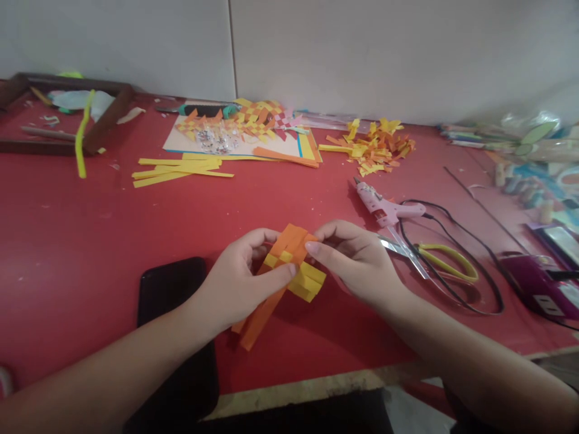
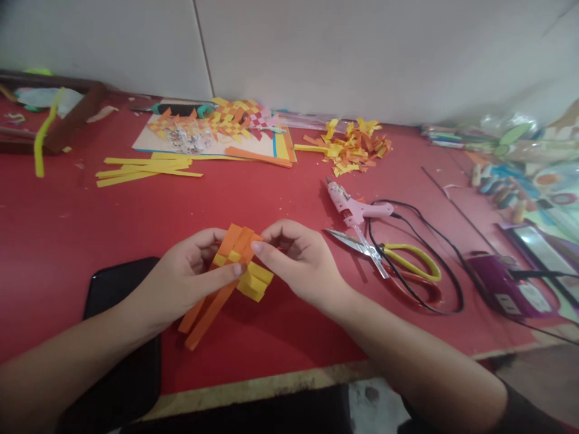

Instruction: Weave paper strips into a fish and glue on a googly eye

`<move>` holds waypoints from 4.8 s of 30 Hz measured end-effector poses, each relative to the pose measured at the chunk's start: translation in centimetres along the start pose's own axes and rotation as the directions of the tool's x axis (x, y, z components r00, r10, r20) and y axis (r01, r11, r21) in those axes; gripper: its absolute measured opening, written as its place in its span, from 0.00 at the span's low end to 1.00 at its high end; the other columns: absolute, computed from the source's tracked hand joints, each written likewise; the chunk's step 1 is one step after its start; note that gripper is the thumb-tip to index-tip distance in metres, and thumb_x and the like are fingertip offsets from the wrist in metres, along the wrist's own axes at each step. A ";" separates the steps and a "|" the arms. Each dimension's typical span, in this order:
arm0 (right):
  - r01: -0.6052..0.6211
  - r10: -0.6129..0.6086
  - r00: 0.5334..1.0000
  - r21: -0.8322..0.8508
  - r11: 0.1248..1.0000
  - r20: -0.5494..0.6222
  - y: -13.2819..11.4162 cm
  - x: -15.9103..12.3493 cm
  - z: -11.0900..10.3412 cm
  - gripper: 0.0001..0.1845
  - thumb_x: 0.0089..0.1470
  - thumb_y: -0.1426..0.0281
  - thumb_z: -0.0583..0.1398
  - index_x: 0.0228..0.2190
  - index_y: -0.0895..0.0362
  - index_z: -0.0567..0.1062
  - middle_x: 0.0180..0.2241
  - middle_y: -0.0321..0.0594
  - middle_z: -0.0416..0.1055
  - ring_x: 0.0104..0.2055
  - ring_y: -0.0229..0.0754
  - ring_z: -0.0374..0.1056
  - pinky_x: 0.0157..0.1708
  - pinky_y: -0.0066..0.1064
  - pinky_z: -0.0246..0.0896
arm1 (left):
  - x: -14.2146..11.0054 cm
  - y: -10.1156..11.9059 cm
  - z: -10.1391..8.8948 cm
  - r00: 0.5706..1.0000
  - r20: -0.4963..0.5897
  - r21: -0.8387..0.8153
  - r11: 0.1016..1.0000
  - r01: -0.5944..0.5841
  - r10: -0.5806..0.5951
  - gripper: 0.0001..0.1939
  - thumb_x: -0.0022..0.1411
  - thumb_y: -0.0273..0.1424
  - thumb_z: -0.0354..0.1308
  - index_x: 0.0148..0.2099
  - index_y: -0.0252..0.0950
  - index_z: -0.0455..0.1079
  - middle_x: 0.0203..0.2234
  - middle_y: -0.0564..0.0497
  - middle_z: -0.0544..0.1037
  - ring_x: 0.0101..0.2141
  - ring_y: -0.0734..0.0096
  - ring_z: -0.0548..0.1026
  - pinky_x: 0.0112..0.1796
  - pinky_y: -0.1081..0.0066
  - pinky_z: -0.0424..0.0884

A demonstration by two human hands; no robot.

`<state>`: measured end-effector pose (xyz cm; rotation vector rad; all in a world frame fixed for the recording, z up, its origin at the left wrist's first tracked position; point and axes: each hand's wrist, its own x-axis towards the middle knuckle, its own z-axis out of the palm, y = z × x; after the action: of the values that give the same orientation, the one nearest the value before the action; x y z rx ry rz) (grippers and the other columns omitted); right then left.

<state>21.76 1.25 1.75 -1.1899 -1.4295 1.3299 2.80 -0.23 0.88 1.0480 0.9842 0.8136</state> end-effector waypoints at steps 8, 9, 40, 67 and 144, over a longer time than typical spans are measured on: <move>0.010 -0.011 0.999 0.020 1.000 0.044 0.0 -0.2 0.0 0.16 0.50 0.59 0.68 0.27 0.55 0.71 0.24 0.34 0.71 0.25 0.34 0.66 0.25 0.27 0.66 | 0.1 0.0 -0.1 1.000 -0.003 -0.070 0.998 -0.004 0.004 0.12 0.59 0.34 0.67 0.42 0.37 0.71 0.37 0.52 0.80 0.38 0.71 0.79 0.39 0.74 0.74; 0.005 -0.007 0.998 0.023 1.000 0.064 0.0 -0.2 0.0 0.16 0.50 0.59 0.68 0.27 0.56 0.71 0.25 0.35 0.71 0.25 0.34 0.66 0.25 0.27 0.65 | 0.0 0.1 -0.1 1.000 -0.009 -0.075 0.997 0.002 -0.002 0.12 0.58 0.34 0.68 0.41 0.37 0.71 0.36 0.53 0.80 0.36 0.72 0.78 0.38 0.74 0.74; 0.584 -0.298 0.808 -0.625 0.517 0.508 0.5 1.0 -3.9 0.08 0.61 0.74 0.59 0.40 0.55 0.78 0.38 0.40 0.77 0.42 0.41 0.72 0.45 0.34 0.68 | -0.1 -1.4 -0.5 0.660 0.477 0.821 -0.026 -0.570 0.580 0.08 0.67 0.23 0.54 0.42 0.28 0.75 0.40 0.42 0.80 0.43 0.58 0.76 0.48 0.59 0.74; 0.747 -0.331 0.656 -0.523 0.410 0.678 1.0 1.0 -4.0 0.11 0.63 0.71 0.59 0.34 0.57 0.82 0.42 0.45 0.76 0.44 0.42 0.70 0.47 0.39 0.67 | 0.1 -2.2 -0.5 0.732 0.518 0.850 -0.165 -0.501 0.442 0.13 0.67 0.24 0.52 0.49 0.26 0.75 0.50 0.41 0.77 0.50 0.50 0.73 0.52 0.51 0.73; 0.078 0.007 0.997 -0.962 0.260 0.083 1.3 4.7 -18.7 0.20 0.44 0.83 0.56 0.38 0.59 0.79 0.41 0.53 0.78 0.43 0.52 0.73 0.39 0.37 0.65 | 0.5 -2.3 -1.5 0.872 0.268 0.878 0.268 -0.395 0.409 0.19 0.66 0.33 0.59 0.58 0.39 0.68 0.53 0.45 0.77 0.52 0.51 0.68 0.51 0.48 0.66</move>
<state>39.12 9.80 2.11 -1.8352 -2.4556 0.2507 1.76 -0.01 -1.66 2.3967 1.2211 0.6238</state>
